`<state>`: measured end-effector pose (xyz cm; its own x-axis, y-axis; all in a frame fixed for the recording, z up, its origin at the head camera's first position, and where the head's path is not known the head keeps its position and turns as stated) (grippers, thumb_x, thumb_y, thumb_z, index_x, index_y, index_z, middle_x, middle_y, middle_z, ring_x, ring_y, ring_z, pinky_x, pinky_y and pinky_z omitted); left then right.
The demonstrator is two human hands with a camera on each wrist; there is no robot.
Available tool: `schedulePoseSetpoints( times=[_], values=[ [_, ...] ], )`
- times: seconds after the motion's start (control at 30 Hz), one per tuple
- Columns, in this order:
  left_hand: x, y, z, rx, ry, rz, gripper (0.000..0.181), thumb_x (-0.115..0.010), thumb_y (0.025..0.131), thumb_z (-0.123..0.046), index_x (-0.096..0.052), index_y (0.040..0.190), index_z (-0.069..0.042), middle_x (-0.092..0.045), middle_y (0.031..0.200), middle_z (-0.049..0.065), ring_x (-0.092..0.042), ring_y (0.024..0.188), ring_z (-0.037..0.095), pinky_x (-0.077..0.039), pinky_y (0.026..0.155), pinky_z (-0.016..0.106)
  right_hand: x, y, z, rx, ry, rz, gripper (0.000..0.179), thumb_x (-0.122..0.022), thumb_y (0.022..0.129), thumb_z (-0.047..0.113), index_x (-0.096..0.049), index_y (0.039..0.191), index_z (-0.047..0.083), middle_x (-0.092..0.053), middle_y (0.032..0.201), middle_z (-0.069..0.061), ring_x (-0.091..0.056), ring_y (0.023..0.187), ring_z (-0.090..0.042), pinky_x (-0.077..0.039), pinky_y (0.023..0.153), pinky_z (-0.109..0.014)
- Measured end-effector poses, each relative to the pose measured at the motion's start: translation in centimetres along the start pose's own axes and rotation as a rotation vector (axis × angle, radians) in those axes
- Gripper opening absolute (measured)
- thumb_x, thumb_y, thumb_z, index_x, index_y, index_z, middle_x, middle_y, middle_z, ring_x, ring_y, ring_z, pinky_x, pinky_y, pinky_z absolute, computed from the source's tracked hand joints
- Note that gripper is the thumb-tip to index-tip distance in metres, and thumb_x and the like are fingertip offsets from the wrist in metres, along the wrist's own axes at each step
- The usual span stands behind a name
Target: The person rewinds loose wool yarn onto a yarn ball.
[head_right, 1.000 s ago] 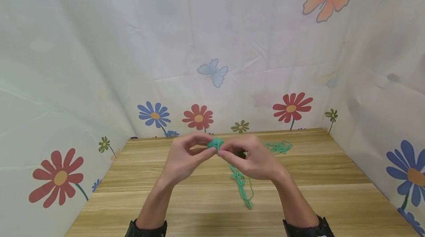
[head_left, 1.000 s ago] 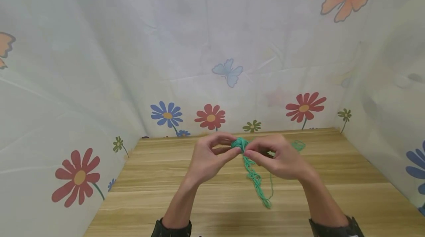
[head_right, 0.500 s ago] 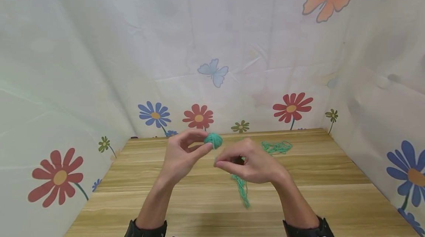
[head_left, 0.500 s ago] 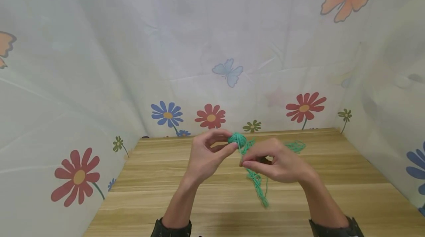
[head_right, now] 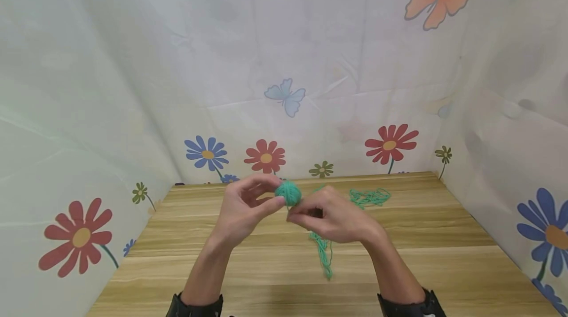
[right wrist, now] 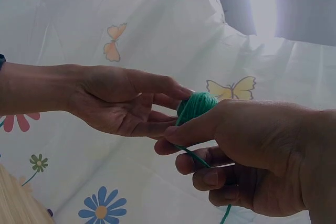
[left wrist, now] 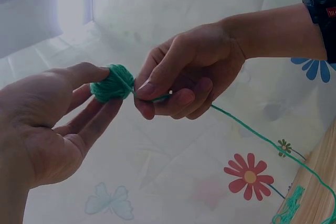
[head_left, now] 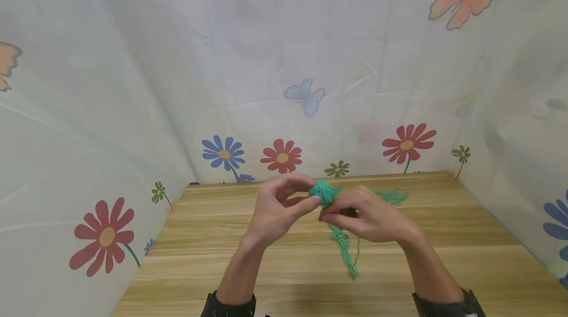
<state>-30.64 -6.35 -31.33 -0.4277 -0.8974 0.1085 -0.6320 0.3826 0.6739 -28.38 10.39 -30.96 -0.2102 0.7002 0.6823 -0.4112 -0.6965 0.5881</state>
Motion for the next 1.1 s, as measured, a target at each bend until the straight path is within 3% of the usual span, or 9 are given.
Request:
schedulePoseSetpoints(
  times=[0.2,0.4,0.53,0.83,1.1],
  values=[
    [-0.7,-0.2,-0.3,-0.023,-0.097,0.086,0.027,-0.074,0.088,0.011,-0.067,0.113,0.011,-0.064,0.113,0.025,-0.066,0.104,0.035,-0.06,0.09,0.051,0.5,-0.3,-1.0,-0.096,0.004,-0.072,0.023,-0.071,0.095,0.0,-0.072,0.082,0.019,-0.051,0.061,0.009,-0.042,0.051,0.0,-0.039,0.044,-0.017],
    [-1.3,-0.3,-0.4,-0.033,-0.136,0.152,0.026,-0.072,0.087,0.016,-0.065,0.112,0.014,-0.063,0.112,0.029,-0.067,0.101,0.033,-0.06,0.089,0.052,1.2,-0.7,-1.3,-0.135,-0.025,-0.143,0.023,-0.072,0.092,-0.005,-0.077,0.092,0.018,-0.057,0.066,0.011,-0.047,0.054,-0.004,-0.041,0.046,-0.018],
    [-1.4,-0.3,-0.6,-0.024,-0.101,0.159,0.026,-0.071,0.085,0.018,-0.066,0.11,0.013,-0.064,0.111,0.029,-0.069,0.099,0.032,-0.061,0.087,0.05,1.6,-0.8,-1.5,-0.157,-0.029,-0.197,0.02,-0.072,0.093,-0.002,-0.078,0.101,0.015,-0.061,0.069,0.009,-0.049,0.056,-0.006,-0.043,0.046,-0.018],
    [-2.3,-0.4,-2.0,0.035,0.045,0.229,0.026,-0.076,0.084,0.013,-0.069,0.108,0.01,-0.068,0.108,0.022,-0.069,0.102,0.024,-0.062,0.088,0.041,2.5,-1.0,-1.4,-0.222,-0.016,-0.346,0.009,-0.07,0.095,-0.002,-0.072,0.097,0.007,-0.059,0.07,-0.002,-0.048,0.054,-0.009,-0.041,0.045,-0.019],
    [-2.3,-0.4,-1.9,0.066,0.153,0.198,0.024,-0.079,0.083,0.01,-0.072,0.106,0.007,-0.07,0.108,0.016,-0.069,0.101,0.02,-0.063,0.086,0.036,3.6,-0.2,1.7,-0.19,-0.045,-0.5,0.016,-0.067,0.088,-0.02,-0.066,0.089,-0.004,-0.058,0.071,-0.002,-0.051,0.056,-0.015,-0.047,0.051,-0.015]
  ],
)
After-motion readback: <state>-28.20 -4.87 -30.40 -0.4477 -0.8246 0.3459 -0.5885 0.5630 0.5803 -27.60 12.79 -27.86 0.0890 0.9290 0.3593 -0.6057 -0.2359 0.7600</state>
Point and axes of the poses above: each hand's wrist, its own y-axis towards the middle knuckle, its own x-axis out of the back of the hand, z = x × y, the point moved 6 cm from there along y, towards the middle knuckle
